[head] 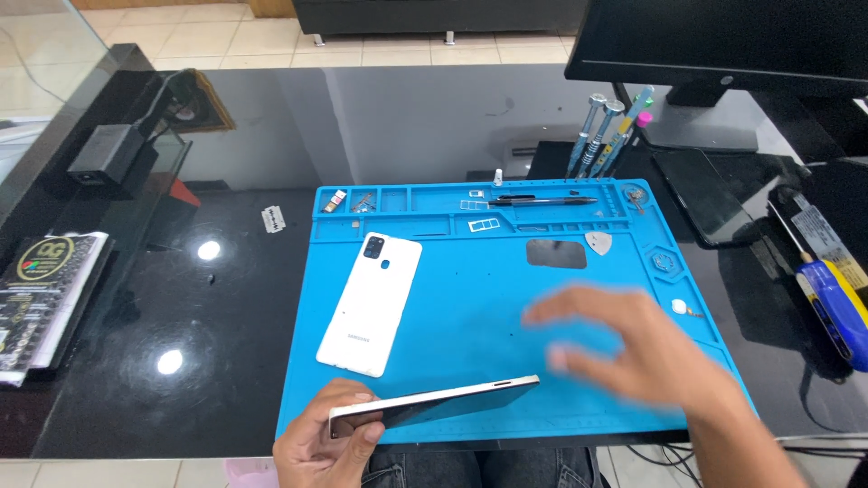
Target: Removing the mid-frame from a smartphone using a plastic prying tool.
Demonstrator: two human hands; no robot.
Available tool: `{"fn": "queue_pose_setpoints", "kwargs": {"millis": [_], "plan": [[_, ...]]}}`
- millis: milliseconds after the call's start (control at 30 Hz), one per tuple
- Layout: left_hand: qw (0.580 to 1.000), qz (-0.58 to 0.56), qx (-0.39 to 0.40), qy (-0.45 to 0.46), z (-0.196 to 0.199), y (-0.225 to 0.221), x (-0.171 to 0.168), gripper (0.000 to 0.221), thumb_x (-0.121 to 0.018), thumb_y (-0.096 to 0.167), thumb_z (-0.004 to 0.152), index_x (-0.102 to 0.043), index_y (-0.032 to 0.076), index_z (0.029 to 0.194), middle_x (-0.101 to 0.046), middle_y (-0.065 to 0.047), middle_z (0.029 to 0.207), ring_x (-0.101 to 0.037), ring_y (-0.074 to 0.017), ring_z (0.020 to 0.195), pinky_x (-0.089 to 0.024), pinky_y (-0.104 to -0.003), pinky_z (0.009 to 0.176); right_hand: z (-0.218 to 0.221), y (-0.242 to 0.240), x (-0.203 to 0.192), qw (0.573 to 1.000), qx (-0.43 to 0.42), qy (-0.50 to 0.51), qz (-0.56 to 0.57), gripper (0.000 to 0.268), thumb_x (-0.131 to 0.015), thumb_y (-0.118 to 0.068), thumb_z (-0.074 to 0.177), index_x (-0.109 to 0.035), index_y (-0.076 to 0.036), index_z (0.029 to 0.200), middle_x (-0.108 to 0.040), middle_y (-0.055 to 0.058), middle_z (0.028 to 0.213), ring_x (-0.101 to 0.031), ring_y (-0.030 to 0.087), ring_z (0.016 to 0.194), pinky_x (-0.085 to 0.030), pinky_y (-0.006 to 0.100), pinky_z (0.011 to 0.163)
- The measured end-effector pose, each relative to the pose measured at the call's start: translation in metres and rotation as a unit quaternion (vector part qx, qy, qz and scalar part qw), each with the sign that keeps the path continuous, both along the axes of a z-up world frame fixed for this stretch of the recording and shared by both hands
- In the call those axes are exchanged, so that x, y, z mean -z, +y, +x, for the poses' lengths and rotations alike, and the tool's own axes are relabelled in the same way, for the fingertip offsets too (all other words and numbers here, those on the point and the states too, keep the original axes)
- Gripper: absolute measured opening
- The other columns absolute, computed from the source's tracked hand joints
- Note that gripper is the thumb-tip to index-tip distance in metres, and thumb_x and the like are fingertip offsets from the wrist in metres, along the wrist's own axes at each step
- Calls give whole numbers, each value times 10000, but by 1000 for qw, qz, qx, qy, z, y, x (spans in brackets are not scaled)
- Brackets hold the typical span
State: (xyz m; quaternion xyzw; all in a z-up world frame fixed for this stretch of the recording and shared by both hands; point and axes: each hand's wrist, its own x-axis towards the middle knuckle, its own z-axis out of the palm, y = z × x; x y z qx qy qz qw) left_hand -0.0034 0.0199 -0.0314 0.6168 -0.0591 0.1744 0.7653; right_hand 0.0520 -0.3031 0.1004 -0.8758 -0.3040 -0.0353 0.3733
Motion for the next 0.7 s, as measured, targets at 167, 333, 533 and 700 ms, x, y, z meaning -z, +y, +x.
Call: {"fn": "queue_pose_setpoints", "kwargs": {"millis": [167, 333, 533, 700], "plan": [[991, -104, 21, -87, 12, 4, 34, 327, -860, 58, 793, -726, 32, 1090, -746, -177, 922, -659, -301, 829, -523, -451, 688, -59, 37, 62, 992, 90, 32, 79, 394, -753, -366, 868, -747, -176, 1213, -832, 33, 1130, -807, 210, 1028, -662, 388, 845], [913, -363, 86, -165, 17, -52, 39, 545, -900, 423, 935, -642, 72, 1262, -772, -57, 1061, -611, -296, 1008, -421, -485, 858, -74, 73, 104, 954, 233, 21, 187, 181, -852, -193, 787, -833, -152, 962, -885, -3, 877, -841, 107, 739, -638, 241, 626], [941, -301, -98, 121, -9, -97, 0, 523, -890, 75, 644, -677, -99, 1089, -769, -251, 950, -797, -449, 749, -684, -555, 619, -68, 48, 74, 957, 142, 112, 227, 246, -822, -272, 860, -825, -87, 1023, -851, 51, 885, -806, 133, 746, -736, 266, 646], [894, -329, -87, 291, 2, -84, -26, 875, -746, -1, 605, -566, 54, 1460, -690, -342, 958, -690, -544, 796, -589, -773, 629, -13, -47, 32, 915, 324, -147, -190, 274, -764, -273, 904, -732, -210, 1169, -776, -37, 1061, -723, 189, 943, -535, 395, 814]]}}
